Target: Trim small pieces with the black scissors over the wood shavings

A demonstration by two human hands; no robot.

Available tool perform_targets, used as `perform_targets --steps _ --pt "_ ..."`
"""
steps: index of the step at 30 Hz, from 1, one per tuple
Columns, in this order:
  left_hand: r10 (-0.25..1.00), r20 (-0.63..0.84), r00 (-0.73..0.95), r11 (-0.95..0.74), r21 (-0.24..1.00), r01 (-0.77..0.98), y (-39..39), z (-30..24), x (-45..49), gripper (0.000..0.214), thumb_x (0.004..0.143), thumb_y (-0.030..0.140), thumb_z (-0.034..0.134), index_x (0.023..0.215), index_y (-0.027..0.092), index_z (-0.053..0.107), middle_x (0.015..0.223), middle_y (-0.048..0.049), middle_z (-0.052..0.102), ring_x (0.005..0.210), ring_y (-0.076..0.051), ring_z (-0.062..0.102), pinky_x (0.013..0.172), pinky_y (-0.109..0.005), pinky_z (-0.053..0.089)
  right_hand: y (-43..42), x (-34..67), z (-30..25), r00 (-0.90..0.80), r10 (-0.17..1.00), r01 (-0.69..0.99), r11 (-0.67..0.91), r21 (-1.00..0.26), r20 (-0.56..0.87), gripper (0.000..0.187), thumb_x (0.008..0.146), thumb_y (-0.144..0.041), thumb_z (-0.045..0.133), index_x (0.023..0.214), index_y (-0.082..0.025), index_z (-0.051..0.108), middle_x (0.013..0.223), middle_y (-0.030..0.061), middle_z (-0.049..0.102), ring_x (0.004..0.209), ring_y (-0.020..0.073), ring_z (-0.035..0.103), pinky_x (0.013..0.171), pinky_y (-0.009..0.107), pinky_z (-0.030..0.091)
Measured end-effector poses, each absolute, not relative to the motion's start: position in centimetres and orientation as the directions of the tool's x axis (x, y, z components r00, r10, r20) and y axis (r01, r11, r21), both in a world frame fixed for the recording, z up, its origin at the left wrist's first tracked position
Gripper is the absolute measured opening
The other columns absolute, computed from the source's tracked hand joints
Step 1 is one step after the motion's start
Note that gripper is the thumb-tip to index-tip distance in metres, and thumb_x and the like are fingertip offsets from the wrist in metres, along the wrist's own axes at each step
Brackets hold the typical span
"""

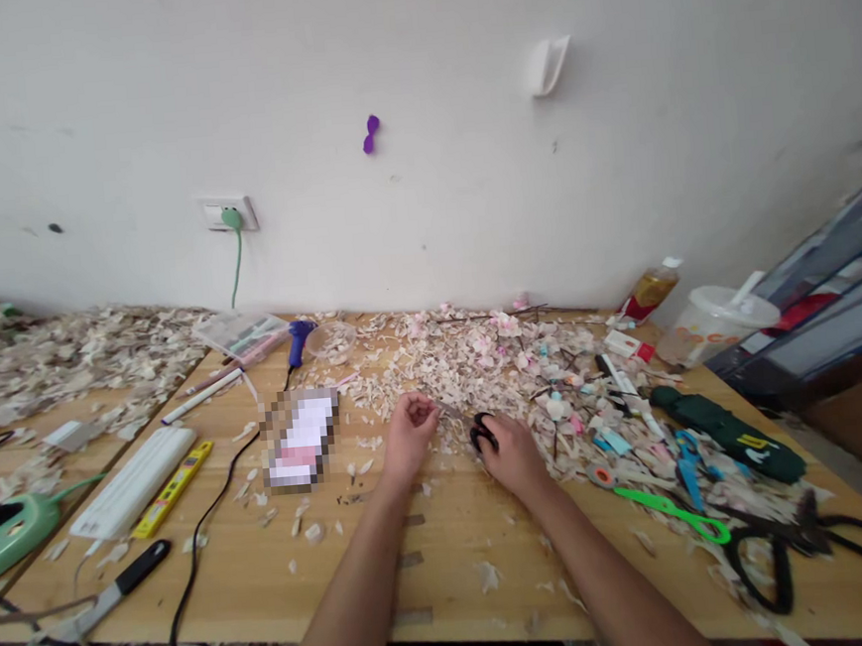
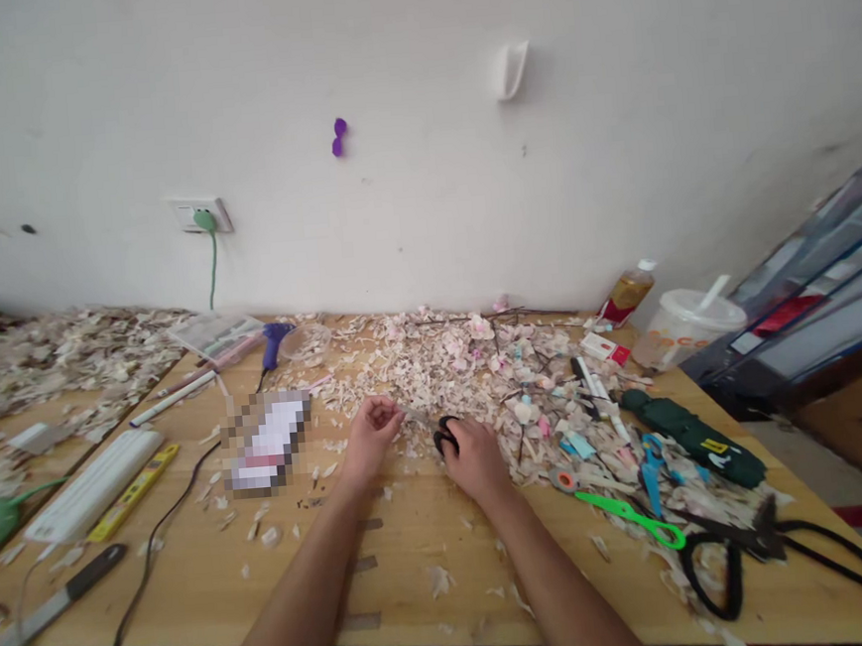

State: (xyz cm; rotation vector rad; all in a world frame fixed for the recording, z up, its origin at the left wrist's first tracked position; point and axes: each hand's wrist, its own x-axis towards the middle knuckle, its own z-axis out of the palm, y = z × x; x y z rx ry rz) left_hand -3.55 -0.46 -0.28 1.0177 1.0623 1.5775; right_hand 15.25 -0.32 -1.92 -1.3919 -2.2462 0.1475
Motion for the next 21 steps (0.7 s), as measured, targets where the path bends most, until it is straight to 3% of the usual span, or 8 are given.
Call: perform_targets --steps 21 --pt "0.978 0.097 -0.185 -0.155 0.928 -0.337 -0.87 0.4 -3.38 0.028 0.066 0.024 0.076 0.083 0.018 0.054 0.075 0.0021 0.061 0.068 -0.009 0.057 0.066 -0.021 0.042 -0.45 15.37 -2.25 -0.389 0.842 0.772 0.519 -0.367 0.373 0.012 0.082 -0.02 0.049 0.091 -0.02 0.057 0.084 0.005 0.061 0.087 0.021 0.054 0.08 0.032 0.034"
